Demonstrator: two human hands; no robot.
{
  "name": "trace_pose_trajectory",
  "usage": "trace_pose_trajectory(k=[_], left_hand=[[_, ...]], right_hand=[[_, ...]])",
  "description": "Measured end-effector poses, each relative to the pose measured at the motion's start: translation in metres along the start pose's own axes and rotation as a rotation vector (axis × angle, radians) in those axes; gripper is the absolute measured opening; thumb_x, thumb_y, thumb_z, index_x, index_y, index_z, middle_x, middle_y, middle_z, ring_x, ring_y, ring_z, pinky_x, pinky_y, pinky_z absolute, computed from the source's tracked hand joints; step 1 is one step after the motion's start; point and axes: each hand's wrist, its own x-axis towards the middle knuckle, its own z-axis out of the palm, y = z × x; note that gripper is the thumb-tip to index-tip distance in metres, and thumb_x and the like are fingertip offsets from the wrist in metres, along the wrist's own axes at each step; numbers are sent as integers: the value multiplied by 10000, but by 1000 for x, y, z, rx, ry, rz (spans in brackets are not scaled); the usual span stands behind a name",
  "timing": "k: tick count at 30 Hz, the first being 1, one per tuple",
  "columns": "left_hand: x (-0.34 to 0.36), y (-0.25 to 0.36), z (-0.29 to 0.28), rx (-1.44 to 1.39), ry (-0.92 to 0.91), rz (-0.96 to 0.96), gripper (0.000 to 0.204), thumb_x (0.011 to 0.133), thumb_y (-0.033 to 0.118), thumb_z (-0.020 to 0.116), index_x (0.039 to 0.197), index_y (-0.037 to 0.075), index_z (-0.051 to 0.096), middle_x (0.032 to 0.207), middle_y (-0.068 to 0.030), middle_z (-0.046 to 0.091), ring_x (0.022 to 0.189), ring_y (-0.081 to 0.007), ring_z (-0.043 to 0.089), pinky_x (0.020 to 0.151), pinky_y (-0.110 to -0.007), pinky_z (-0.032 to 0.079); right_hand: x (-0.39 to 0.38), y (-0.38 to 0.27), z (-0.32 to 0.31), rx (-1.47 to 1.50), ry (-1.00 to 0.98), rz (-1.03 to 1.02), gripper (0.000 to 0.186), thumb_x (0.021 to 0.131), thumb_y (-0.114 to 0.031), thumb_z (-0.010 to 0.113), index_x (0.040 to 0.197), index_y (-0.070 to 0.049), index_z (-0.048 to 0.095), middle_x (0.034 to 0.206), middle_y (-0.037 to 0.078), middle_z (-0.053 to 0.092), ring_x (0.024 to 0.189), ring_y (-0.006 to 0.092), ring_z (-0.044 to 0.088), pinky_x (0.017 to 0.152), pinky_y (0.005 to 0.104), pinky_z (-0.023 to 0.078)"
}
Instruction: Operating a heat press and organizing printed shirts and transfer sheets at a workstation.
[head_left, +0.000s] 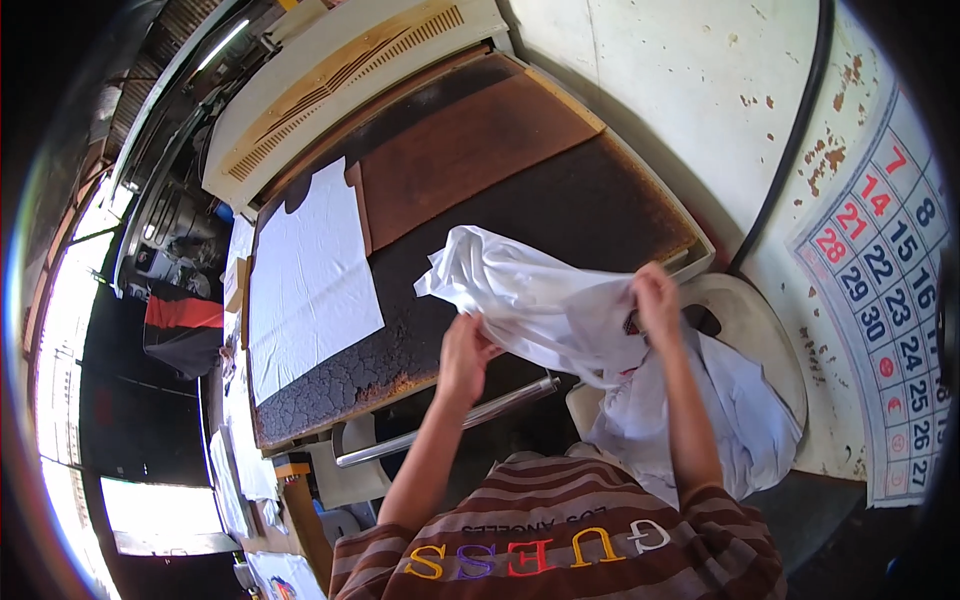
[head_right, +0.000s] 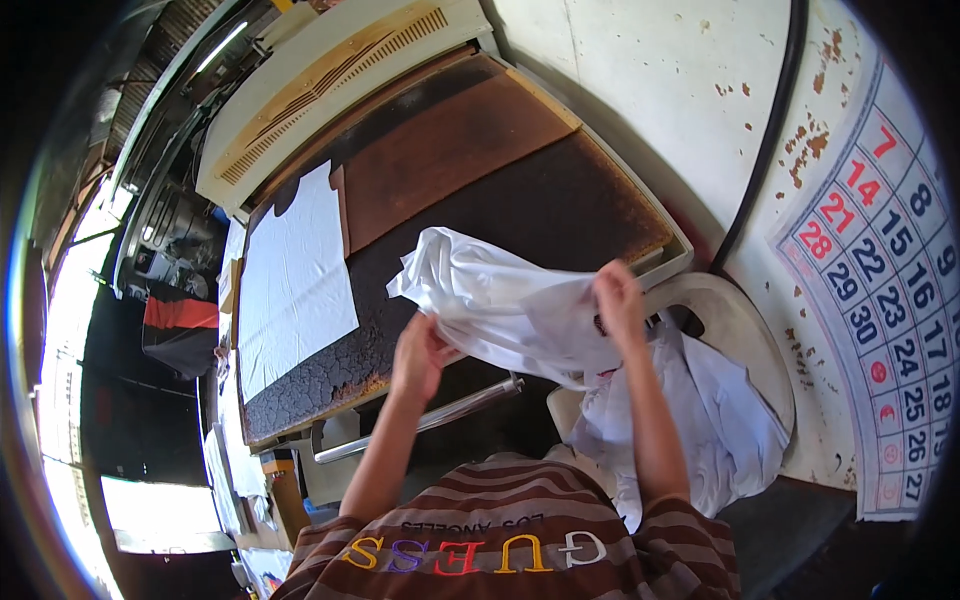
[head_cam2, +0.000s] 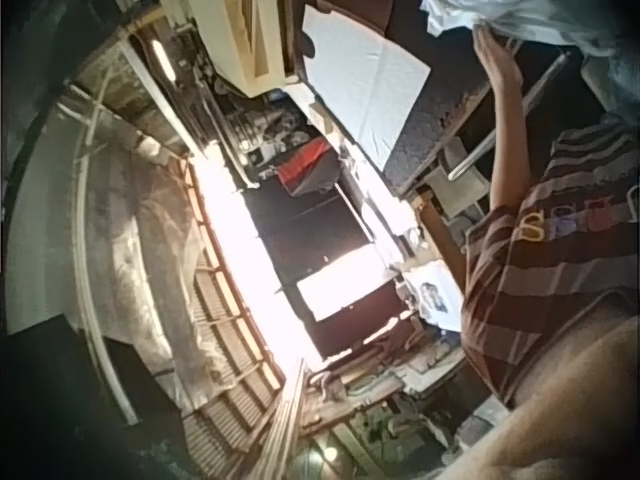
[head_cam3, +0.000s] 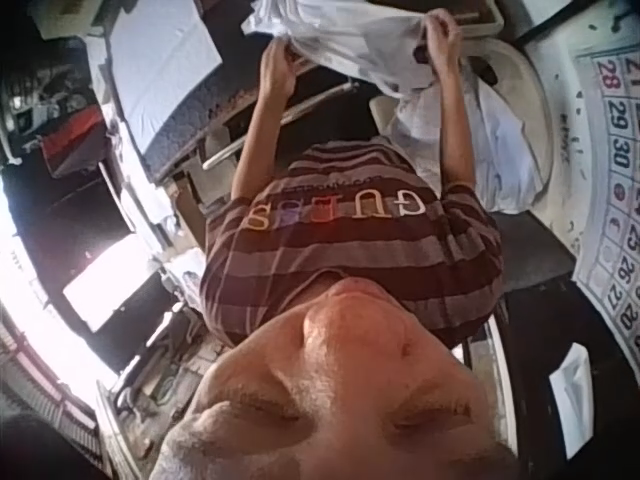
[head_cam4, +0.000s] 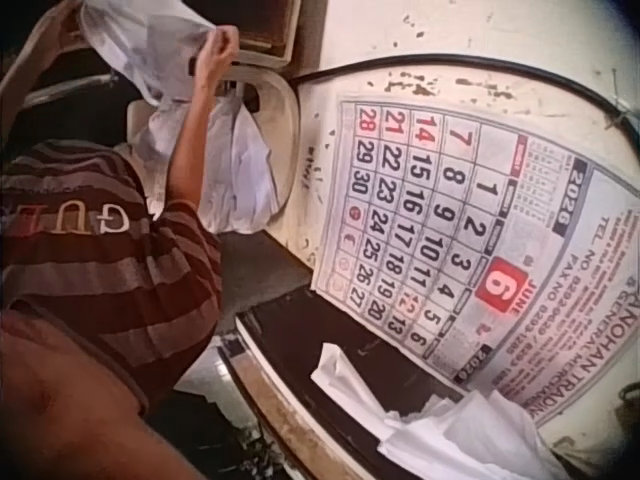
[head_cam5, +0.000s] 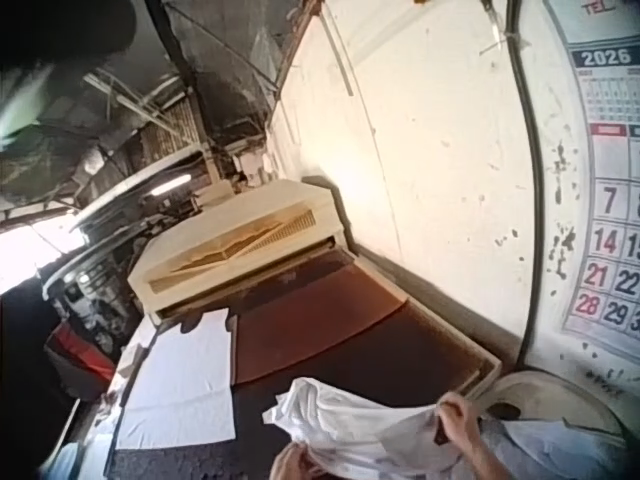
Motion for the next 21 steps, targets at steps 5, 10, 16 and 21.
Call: trace_pose_trajectory(k=[5,10,16,21], left_hand=[[9,99,-25,-214,32,346,221,890,180,378,950,27,526,935,-65,589,883,-155,573,812,-296,458],[17,144,-70,-112,81,412,228,891,181,371,952,20,521,967,-75,587,920,-170,561,832,-318,448],[-9,208,-81,-156,-195,482,424,915,347,264,1153,53,456,1053,-91,549,984,-208,530,883,-380,411],[-20,152,-125,-36,47,83,408,875,272,481,1130,-44,446,1031,-128,563,910,-215,581,766,-338,501]], right_hand=[[59,-91,-32,888,214,341,148,856,-225,481,835,-84,523,775,-10,521,708,83,515,663,228,428],[70,-81,-63,51,-634,366,147,862,-213,503,916,-89,562,835,-8,590,759,89,564,665,257,465],[81,-124,-46,995,-582,20,523,887,-421,388,1198,0,364,1213,105,459,1133,188,427,967,372,334],[47,-102,12,635,-611,219,429,846,-200,524,1215,-16,403,1168,97,503,1074,205,481,904,345,387]])
